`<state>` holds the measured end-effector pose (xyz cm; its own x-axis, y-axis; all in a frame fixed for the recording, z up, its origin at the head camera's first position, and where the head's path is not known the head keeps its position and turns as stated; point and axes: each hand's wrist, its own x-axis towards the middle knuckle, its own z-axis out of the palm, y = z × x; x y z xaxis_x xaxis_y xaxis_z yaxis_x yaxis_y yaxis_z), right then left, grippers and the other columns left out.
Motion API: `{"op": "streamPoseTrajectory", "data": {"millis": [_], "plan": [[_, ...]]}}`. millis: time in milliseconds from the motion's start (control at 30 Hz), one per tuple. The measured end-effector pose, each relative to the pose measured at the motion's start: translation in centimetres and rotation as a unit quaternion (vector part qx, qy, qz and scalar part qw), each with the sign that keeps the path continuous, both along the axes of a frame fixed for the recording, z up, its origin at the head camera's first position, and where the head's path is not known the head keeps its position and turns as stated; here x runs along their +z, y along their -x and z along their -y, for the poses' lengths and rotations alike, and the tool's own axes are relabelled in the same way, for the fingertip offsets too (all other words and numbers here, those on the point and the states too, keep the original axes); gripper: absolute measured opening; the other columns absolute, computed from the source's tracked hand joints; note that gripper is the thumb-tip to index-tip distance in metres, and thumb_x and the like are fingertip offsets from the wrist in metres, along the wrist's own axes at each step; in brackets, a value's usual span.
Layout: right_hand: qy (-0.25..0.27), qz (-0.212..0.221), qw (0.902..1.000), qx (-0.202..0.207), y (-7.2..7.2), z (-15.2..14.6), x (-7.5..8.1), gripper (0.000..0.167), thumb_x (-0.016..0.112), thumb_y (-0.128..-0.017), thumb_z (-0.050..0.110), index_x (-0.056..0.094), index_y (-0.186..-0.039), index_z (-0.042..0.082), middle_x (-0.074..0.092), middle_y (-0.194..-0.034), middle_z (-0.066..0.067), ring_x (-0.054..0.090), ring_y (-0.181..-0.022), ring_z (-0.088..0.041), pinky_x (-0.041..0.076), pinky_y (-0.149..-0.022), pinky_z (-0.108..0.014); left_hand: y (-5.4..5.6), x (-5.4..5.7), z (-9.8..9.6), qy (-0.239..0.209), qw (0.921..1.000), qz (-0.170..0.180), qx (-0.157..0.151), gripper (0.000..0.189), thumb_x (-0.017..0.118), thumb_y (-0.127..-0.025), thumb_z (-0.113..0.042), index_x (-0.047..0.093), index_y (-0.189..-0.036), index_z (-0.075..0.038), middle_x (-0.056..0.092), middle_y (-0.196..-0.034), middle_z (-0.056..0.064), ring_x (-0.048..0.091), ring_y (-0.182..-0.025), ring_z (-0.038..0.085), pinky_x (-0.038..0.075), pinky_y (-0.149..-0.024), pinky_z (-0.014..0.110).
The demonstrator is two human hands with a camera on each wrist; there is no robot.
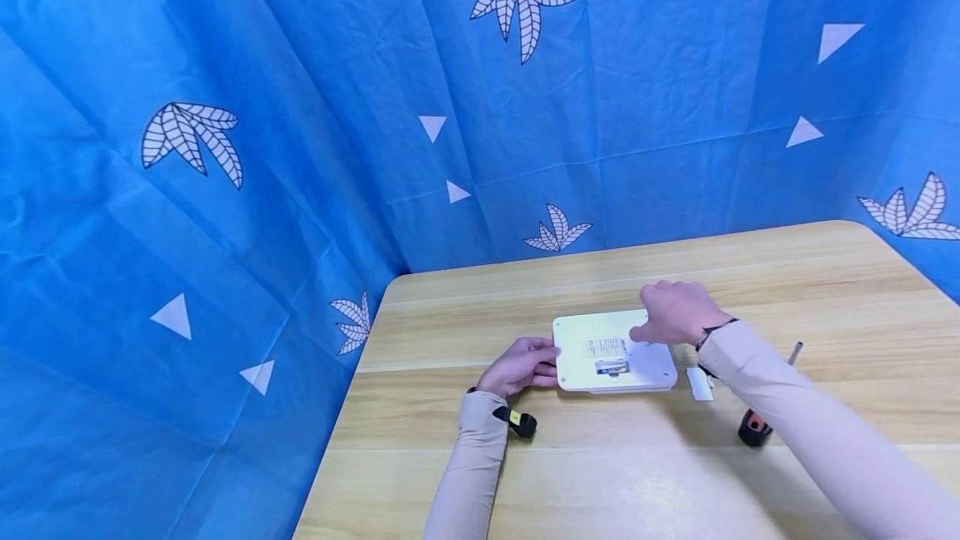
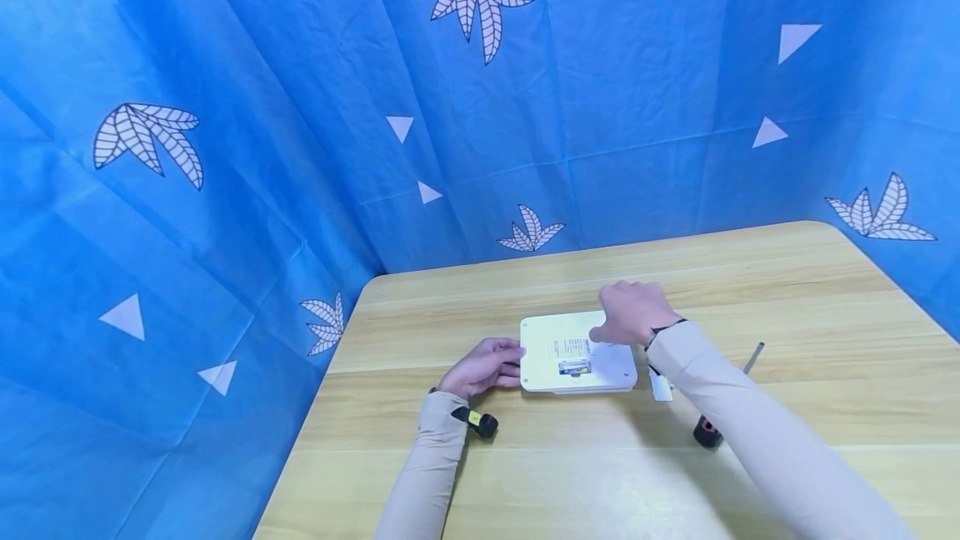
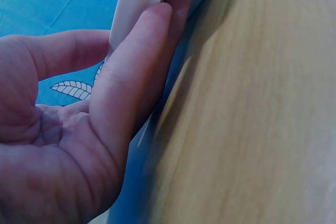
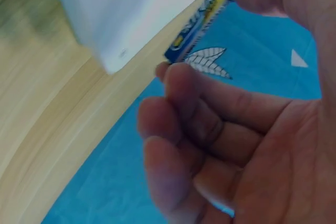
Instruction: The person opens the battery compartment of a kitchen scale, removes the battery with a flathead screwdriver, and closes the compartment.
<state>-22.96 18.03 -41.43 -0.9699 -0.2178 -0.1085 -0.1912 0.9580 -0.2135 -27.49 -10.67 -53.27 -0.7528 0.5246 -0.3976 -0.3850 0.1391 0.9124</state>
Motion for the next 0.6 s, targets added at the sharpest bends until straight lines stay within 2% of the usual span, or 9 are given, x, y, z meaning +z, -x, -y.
{"op": "streamPoseTrajectory", "data": {"millis": [133, 400, 600], "plan": [[0.005, -0.021, 0.9997, 0.009, 0.1, -1.1, -0.2, 0.042, 0.074, -0.080, 0.039, 0.042, -0.061, 0.019, 0.032, -0.059, 0.005, 0.035, -0.055, -0.013, 0.023, -0.049, -0.026, 0.1, 0.0, 0.1, 0.001, 1.0000, 0.003, -0.003, 0.042, 0.056, -0.106, -0.011, 0.048, -0.142, 0.009, 0.071, -0.115, 0.018, 0.073, -0.082, 0.014, 0.067, -0.086, 0.030], [0.004, -0.049, 0.9988, 0.003, 0.2, -3.8, -0.5, 0.041, 0.071, -0.080, 0.035, 0.040, -0.056, 0.023, 0.032, -0.056, 0.008, 0.037, -0.054, -0.012, 0.023, -0.047, -0.026, 0.1, 0.0, 0.1, 0.002, 1.0000, -0.002, -0.003, 0.042, 0.056, -0.106, -0.012, 0.047, -0.142, 0.009, 0.071, -0.113, 0.017, 0.073, -0.083, 0.014, 0.067, -0.087, 0.031], [0.011, -0.066, 0.9978, 0.003, 0.4, -5.9, -1.2, 0.032, 0.070, -0.083, 0.037, 0.052, -0.061, 0.021, 0.049, -0.060, 0.007, 0.044, -0.057, -0.013, 0.031, -0.047, -0.028, 0.1, 0.0, 0.2, 0.003, 1.0000, -0.002, -0.005, 0.044, 0.056, -0.106, -0.013, 0.047, -0.142, 0.009, 0.071, -0.115, 0.018, 0.073, -0.083, 0.013, 0.067, -0.087, 0.032]]}}
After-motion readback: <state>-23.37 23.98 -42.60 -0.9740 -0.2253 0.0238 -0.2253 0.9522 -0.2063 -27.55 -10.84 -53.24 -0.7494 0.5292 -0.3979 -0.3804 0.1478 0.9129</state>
